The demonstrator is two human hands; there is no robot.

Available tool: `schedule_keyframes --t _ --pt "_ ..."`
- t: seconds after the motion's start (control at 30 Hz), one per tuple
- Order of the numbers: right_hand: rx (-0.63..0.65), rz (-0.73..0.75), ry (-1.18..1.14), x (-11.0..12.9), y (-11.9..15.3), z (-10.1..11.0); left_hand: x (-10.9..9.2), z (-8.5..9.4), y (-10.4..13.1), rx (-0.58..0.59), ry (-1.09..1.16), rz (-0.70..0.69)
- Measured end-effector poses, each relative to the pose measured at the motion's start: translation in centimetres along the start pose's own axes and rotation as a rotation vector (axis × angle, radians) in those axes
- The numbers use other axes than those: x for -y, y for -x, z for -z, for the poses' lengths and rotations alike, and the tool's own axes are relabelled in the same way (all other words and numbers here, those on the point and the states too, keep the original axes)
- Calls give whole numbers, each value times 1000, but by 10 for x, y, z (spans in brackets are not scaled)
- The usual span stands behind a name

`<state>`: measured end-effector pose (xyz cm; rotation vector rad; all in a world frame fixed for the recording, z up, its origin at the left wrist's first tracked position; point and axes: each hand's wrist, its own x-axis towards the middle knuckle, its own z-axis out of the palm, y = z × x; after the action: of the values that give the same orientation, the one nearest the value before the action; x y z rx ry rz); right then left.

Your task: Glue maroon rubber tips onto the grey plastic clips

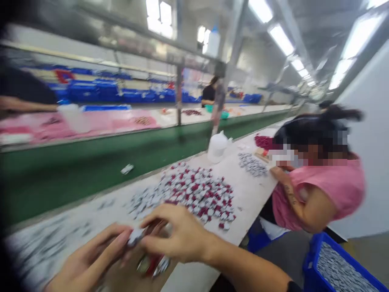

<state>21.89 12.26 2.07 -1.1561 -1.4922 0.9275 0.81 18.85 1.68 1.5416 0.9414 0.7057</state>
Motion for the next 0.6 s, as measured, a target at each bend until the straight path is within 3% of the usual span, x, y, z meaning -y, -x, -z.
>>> schedule_keyframes --t 0.1,0.23,0.33,0.43,0.53,0.6 --pt "10 108 162 0 24 -1 0 -20 24 58 170 103" --pt "36 78 203 -12 42 -3 15 -45 43 -24 356 201" --pt "38 47 195 -17 53 -3 20 -51 56 -22 319 215" --pt "20 -21 201 -22 60 3 24 -34 66 -107 -51 89" --pt "-38 -72 219 -27 63 8 37 0 72 -264 -594 -54" --pt "-44 -100 218 -31 64 10 49 21 74 -282 -823 -58"
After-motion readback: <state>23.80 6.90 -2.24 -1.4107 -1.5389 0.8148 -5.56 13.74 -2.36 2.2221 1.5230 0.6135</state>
